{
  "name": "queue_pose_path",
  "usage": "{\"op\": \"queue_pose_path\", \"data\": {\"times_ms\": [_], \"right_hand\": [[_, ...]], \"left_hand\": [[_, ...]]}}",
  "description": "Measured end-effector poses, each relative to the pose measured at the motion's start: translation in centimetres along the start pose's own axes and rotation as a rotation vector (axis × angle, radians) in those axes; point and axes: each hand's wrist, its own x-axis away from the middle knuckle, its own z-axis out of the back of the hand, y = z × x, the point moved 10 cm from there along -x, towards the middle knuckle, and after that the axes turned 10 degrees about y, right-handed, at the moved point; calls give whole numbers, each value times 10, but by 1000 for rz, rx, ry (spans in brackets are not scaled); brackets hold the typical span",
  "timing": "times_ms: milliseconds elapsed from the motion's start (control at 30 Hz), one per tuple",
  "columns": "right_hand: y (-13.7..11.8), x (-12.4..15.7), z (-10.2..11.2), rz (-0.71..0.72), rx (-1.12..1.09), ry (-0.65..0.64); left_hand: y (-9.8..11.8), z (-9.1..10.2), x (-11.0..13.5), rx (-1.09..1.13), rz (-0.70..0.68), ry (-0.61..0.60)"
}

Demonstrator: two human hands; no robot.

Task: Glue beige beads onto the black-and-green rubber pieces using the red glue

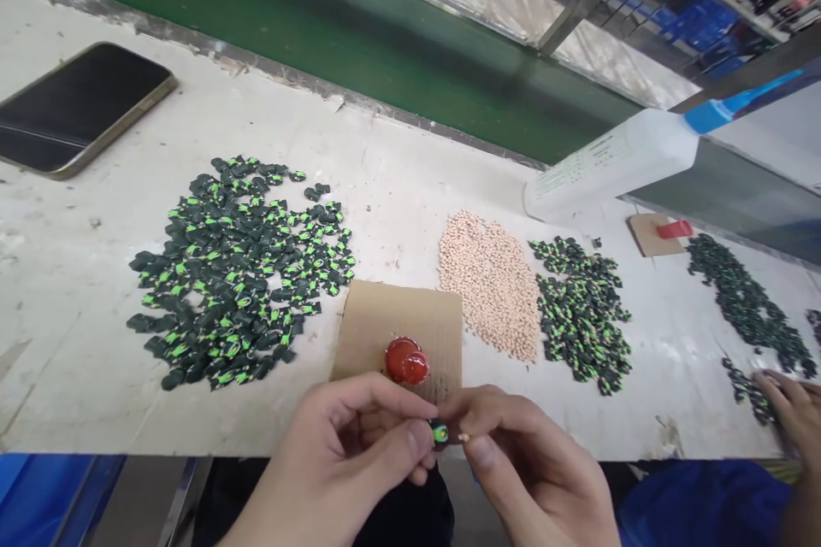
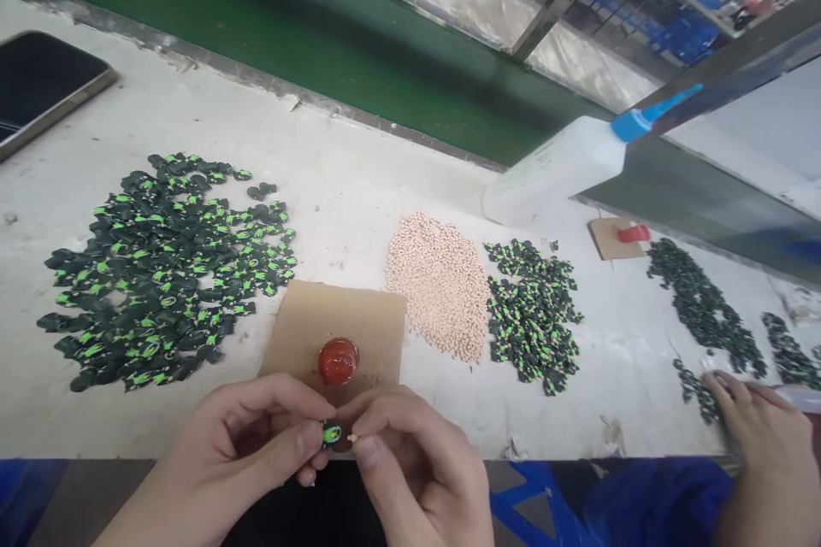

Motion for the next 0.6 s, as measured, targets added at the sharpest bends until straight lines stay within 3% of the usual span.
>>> {"op": "queue_pose_path", "data": {"times_ms": [300, 500, 600], "right_hand": [[-10, -2, -4, 78, 80, 14], [-25, -1, -9, 220, 248, 10], [-31, -5, -12, 262, 283, -37]], "left_hand": [[1, -3, 1, 30, 42, -6], [4, 3, 6, 32, 210, 230], [8, 1, 8, 39, 217, 257]]}}
